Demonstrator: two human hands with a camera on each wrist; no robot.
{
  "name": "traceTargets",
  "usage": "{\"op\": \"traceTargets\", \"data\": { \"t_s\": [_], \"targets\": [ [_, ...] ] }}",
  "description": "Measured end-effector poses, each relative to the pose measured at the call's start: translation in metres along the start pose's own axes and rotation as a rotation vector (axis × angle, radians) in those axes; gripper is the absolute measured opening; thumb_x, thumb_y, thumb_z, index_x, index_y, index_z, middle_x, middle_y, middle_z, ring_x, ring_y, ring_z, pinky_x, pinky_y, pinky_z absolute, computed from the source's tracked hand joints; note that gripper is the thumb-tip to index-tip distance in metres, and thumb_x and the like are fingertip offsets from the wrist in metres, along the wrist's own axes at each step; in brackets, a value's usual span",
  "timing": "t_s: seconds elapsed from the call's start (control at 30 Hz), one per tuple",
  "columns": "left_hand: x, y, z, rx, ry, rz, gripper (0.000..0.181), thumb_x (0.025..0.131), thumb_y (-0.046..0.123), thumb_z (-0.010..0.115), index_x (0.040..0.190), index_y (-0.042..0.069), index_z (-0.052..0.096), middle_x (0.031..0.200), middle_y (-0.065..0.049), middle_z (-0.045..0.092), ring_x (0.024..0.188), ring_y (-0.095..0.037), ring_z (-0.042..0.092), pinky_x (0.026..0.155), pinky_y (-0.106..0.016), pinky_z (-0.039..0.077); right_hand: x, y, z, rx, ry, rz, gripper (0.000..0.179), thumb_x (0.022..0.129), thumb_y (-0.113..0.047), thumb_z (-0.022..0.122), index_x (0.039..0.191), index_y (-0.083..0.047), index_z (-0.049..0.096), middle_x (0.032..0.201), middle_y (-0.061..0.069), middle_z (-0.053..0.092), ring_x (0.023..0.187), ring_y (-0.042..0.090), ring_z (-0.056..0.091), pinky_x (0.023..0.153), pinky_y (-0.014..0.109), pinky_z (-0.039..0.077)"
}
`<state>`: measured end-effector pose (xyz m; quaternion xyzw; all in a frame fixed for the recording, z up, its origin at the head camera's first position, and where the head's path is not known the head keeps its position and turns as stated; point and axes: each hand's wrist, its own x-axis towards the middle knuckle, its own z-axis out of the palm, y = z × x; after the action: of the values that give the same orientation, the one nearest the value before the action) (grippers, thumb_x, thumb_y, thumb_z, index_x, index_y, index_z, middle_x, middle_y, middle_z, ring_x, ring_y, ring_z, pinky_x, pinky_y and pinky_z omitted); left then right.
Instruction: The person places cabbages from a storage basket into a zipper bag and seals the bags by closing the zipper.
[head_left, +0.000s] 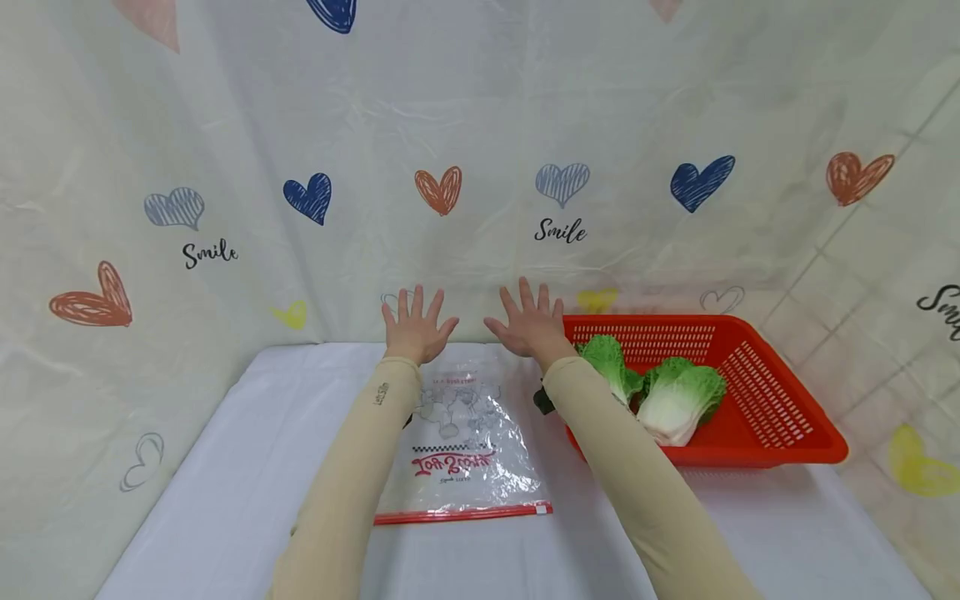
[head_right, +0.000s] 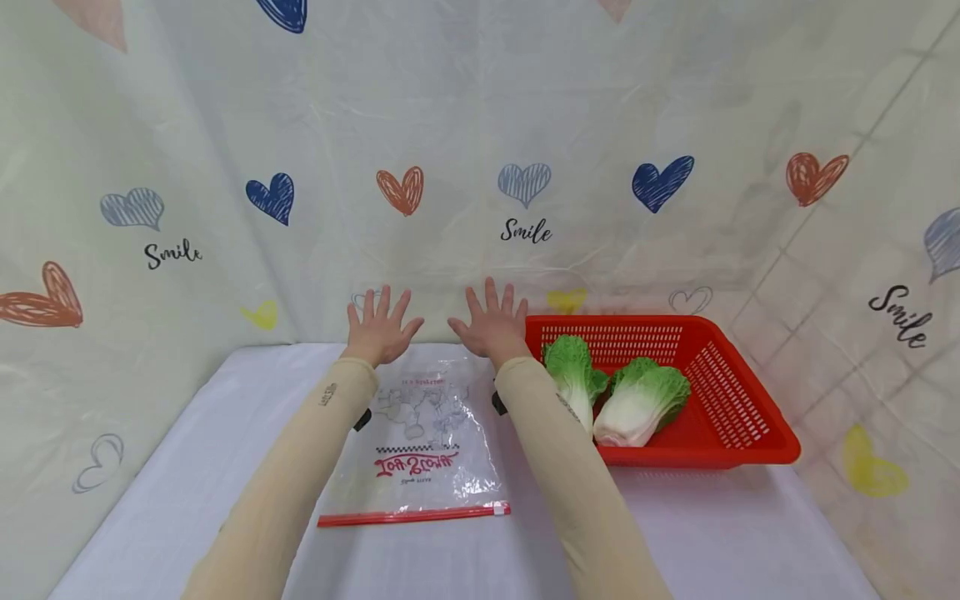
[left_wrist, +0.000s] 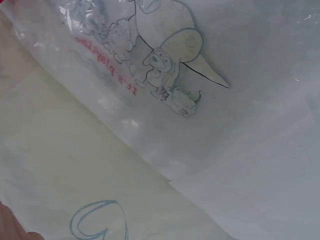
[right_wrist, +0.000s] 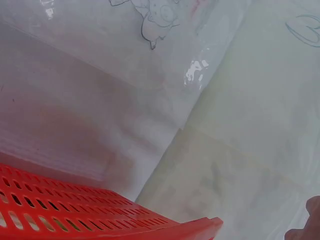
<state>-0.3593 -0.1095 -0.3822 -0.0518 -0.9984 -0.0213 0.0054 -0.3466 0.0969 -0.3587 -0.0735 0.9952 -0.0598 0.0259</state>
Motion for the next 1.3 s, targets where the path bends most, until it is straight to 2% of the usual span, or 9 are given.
{"op": "traceTargets", "data": {
  "t_s": [0.07,0.17,0.27,0.33,0.57,0.73,0.9,1.07,1.3],
  "targets": [
    [-0.001,0.001,-0.003,0.011,-0.011,0.010,0.071,0.099,0.065,0.016,0.158,0.029,0.002,0.163,-0.010,-0.005,0.149,-0.035,-0.006,0.115,-0.062,-0.003,0.002,0.001,0.000,-0.011,0.006,-0.012,0.076,0.099,-0.061,0.032,0.159,-0.022,0.008,0.163,0.012,-0.006,0.147,0.043,-0.005,0.115,0.064,0.003],
    [-0.003,0.000,-0.008,0.004,-0.034,0.061,0.066,0.102,0.058,0.022,0.158,0.021,0.020,0.162,-0.012,0.015,0.148,-0.035,0.013,0.116,-0.061,0.012,0.003,0.003,-0.007,-0.017,0.025,-0.051,0.069,0.101,-0.050,0.041,0.157,-0.014,0.022,0.162,0.015,0.012,0.146,0.042,0.012,0.115,0.062,0.014],
    [-0.010,-0.002,-0.016,-0.027,-0.066,0.151,0.059,0.105,0.048,0.029,0.150,0.013,0.039,0.154,-0.013,0.036,0.141,-0.032,0.034,0.112,-0.056,0.029,-0.002,0.009,-0.026,0.018,0.043,-0.102,0.060,0.101,-0.038,0.048,0.150,-0.005,0.037,0.155,0.018,0.032,0.139,0.039,0.031,0.113,0.057,0.028],
    [-0.016,-0.003,-0.018,-0.027,-0.084,0.222,0.055,0.105,0.045,0.033,0.147,0.010,0.043,0.150,-0.012,0.042,0.137,-0.031,0.041,0.110,-0.052,0.036,-0.008,0.016,-0.042,0.061,0.046,-0.137,0.057,0.100,-0.034,0.050,0.146,-0.002,0.041,0.150,0.020,0.040,0.136,0.038,0.038,0.112,0.053,0.032],
    [-0.057,0.005,-0.009,0.019,-0.091,0.478,0.056,0.103,0.045,0.043,0.148,0.013,0.043,0.151,-0.010,0.041,0.138,-0.027,0.041,0.111,-0.044,0.036,-0.037,0.064,-0.073,0.187,0.018,-0.191,0.059,0.099,-0.032,0.051,0.144,0.004,0.041,0.146,0.024,0.042,0.134,0.042,0.038,0.112,0.053,0.030],
    [-0.098,0.007,0.004,-0.055,-0.112,0.616,0.059,0.100,0.048,0.049,0.150,0.018,0.039,0.155,-0.006,0.036,0.141,-0.023,0.037,0.112,-0.041,0.036,-0.061,0.102,-0.075,0.271,0.025,-0.173,0.062,0.098,-0.037,0.054,0.145,0.003,0.041,0.143,0.026,0.045,0.129,0.045,0.043,0.107,0.059,0.035],
    [-0.128,0.003,0.015,-0.222,-0.140,0.664,0.059,0.098,0.046,0.055,0.149,0.021,0.042,0.155,-0.001,0.036,0.140,-0.022,0.038,0.110,-0.042,0.039,-0.079,0.138,-0.076,0.364,-0.024,-0.086,0.074,0.099,-0.049,0.050,0.149,0.002,0.034,0.146,0.030,0.039,0.129,0.047,0.042,0.102,0.061,0.039],
    [-0.149,-0.001,0.030,-0.387,-0.174,0.683,0.055,0.095,0.042,0.062,0.144,0.023,0.049,0.152,0.003,0.040,0.137,-0.020,0.042,0.107,-0.042,0.042,-0.091,0.169,-0.075,0.415,-0.063,-0.007,0.087,0.096,-0.062,0.043,0.152,0.002,0.026,0.149,0.031,0.031,0.133,0.051,0.033,0.101,0.064,0.037],
    [-0.165,-0.008,0.058,-0.407,-0.204,0.740,0.050,0.088,0.036,0.073,0.133,0.018,0.059,0.130,0.005,0.053,0.116,-0.011,0.053,0.099,-0.029,0.047,-0.095,0.210,-0.064,0.483,-0.081,0.091,0.095,0.095,-0.065,0.040,0.152,0.007,0.018,0.149,0.038,0.022,0.133,0.056,0.024,0.103,0.068,0.031]
  ]
}}
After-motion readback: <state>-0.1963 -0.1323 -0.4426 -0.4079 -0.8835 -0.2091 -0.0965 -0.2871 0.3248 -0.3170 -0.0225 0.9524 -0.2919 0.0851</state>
